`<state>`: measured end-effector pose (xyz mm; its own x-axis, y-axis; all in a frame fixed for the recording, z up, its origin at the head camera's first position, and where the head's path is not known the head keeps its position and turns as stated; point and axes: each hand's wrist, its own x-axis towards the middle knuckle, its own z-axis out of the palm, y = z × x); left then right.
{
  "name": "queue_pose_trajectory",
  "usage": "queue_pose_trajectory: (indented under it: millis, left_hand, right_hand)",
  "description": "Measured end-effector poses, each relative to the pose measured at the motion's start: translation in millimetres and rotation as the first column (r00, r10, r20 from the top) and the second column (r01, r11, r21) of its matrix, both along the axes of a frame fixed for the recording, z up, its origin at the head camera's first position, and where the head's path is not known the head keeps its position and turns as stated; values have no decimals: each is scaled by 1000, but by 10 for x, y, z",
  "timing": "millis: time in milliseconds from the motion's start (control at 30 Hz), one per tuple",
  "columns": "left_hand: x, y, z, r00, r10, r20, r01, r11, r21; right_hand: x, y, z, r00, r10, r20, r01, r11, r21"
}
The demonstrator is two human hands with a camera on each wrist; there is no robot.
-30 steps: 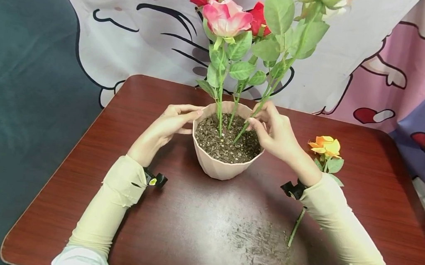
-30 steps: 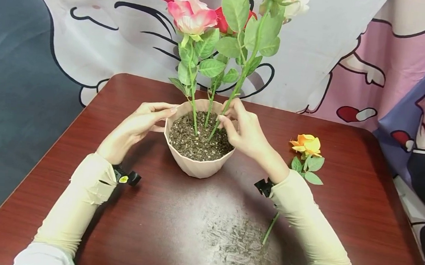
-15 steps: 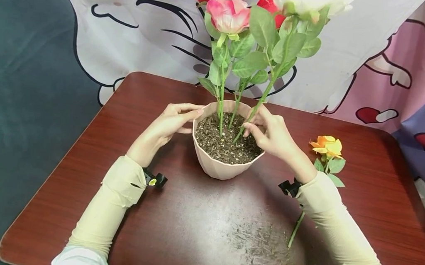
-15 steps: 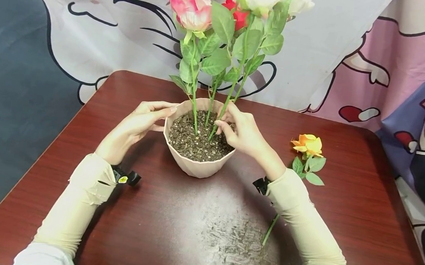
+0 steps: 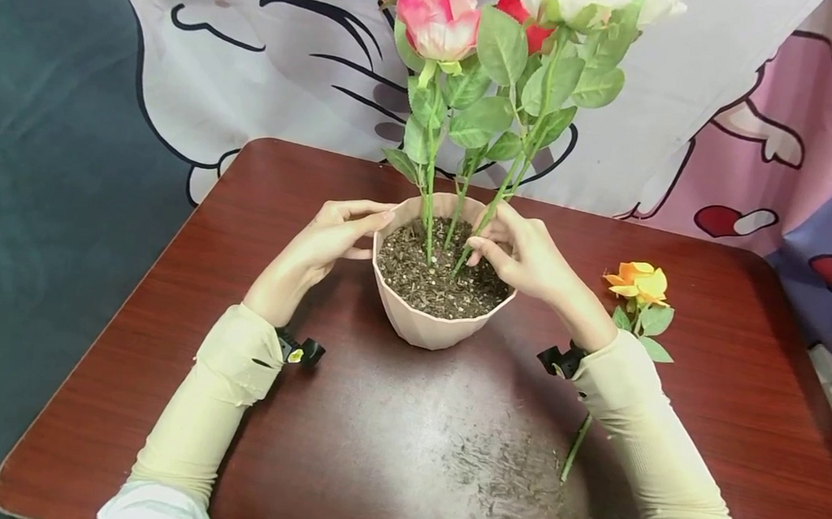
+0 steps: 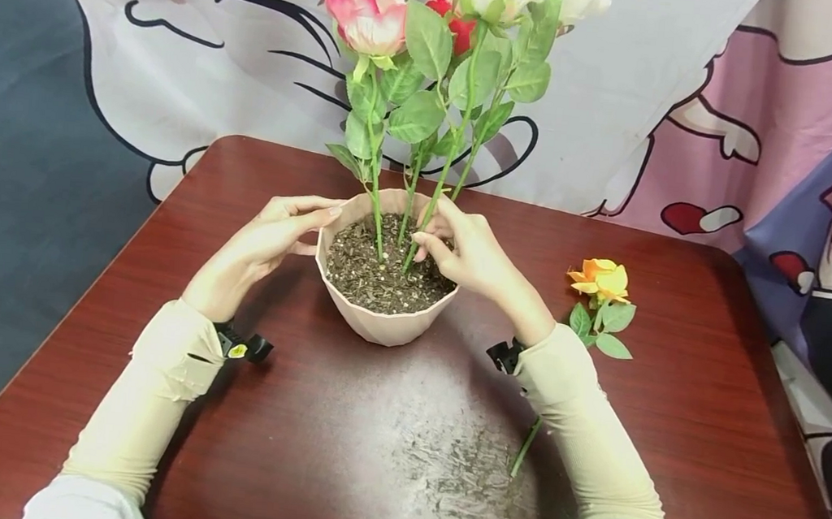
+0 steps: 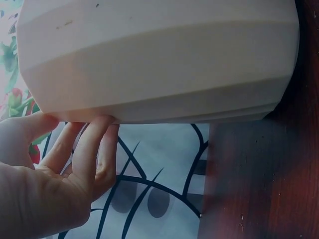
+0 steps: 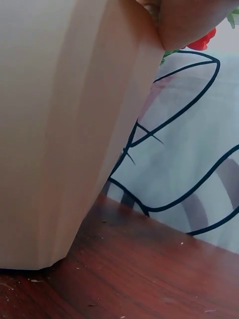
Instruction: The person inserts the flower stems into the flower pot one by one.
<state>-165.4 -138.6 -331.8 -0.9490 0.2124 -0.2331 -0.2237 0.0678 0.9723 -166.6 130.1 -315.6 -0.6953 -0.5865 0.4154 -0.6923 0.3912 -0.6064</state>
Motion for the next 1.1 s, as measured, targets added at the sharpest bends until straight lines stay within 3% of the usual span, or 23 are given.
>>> queue_pose_trajectory:
  millis: [267, 400, 533, 633, 767, 867, 1100]
  left_hand:
    - [6, 11, 6, 1000, -1, 2, 1, 1000, 2]
    - [2, 18, -2, 1000, -17, 4, 17, 1000, 3]
    - [11, 5, 10, 1000, -22, 7, 22, 1000, 3]
    - [16, -1, 22, 1000, -21, 6, 20, 1000, 8]
    - [7, 11, 3, 1000, -22, 4, 22, 1000, 11]
    - [2, 11, -15, 1000, -10, 1, 10, 1000, 11]
    - [-8, 8, -43, 1000, 14, -7, -14, 999, 33]
  right_hand:
    - [48, -11, -63, 997, -75, 11, 76, 994, -79]
    - [105, 4, -86, 985, -163, -55, 154, 979, -134]
    - [208, 44, -77, 944, -292, -151, 266, 949, -170]
    - [273, 132, -66, 914, -366, -176, 320, 917, -239]
    - [347, 372, -49, 902, -404, -151, 341, 882, -325]
    - [397, 604, -45, 883, -448, -140, 387, 864, -322]
    - [537, 1142, -33, 789, -607, -92, 562, 775, -290]
